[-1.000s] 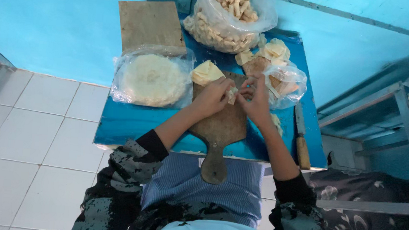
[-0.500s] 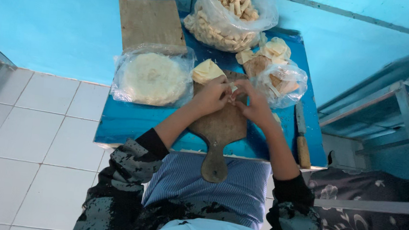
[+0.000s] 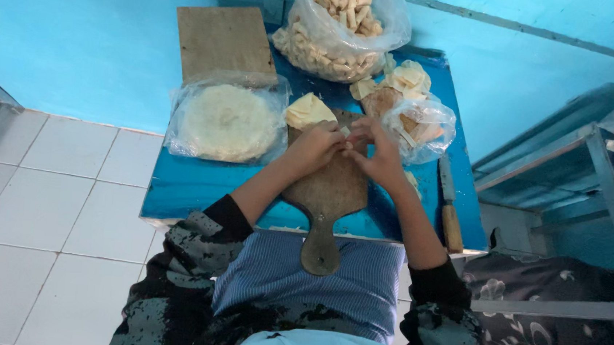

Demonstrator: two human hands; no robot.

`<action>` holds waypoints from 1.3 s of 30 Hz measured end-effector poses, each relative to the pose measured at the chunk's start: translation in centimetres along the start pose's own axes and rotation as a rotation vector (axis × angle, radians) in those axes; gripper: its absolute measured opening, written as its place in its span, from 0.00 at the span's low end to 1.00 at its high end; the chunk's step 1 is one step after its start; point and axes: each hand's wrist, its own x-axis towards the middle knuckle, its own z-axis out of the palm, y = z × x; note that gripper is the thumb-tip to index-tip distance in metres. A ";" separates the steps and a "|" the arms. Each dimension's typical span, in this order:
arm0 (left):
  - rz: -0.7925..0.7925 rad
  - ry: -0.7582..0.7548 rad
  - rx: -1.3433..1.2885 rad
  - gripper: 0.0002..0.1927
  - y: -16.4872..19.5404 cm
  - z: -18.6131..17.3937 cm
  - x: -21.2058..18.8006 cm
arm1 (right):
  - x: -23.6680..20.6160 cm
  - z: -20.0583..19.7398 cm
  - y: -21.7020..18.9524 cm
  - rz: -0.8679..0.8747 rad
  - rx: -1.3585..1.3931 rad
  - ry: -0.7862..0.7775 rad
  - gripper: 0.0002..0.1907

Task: The person tears and folds thin sheets of dough into small diamond-shaped pieces and arranges the diamonds in an overlapping pattern on a wooden paddle board on the table. A knife and a bag of puffed snack sticks sit nearby, and trimmed dough scraps are set aside as the person works through the dough sheets.

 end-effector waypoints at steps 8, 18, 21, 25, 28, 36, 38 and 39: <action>-0.038 0.074 -0.157 0.04 -0.1 -0.3 0.3 | 0.1 0.9 2.2 0.157 0.078 0.011 0.25; -0.009 0.060 0.030 0.02 -1.2 0.8 0.3 | 0.4 1.2 1.5 0.143 -0.098 0.019 0.24; -0.096 0.043 -0.043 0.05 -1.8 1.4 0.4 | -0.1 0.8 0.9 -0.098 -0.216 0.002 0.22; -0.079 0.003 -0.050 0.05 -1.9 1.3 0.4 | -0.2 0.3 0.7 0.000 -0.158 -0.079 0.25; -0.039 -0.014 0.012 0.07 -1.5 0.8 0.6 | 0.2 0.1 1.0 -0.034 -0.183 -0.054 0.25; -0.053 0.014 0.018 0.05 -0.9 0.5 1.0 | 0.9 0.8 2.0 0.207 0.050 -0.055 0.28; -0.078 0.029 -0.009 0.05 -1.0 0.4 1.1 | 1.0 0.9 1.9 0.097 -0.121 -0.027 0.28; -0.088 0.037 -0.023 0.05 -1.1 0.4 1.3 | 1.1 0.9 1.7 0.043 -0.208 -0.011 0.28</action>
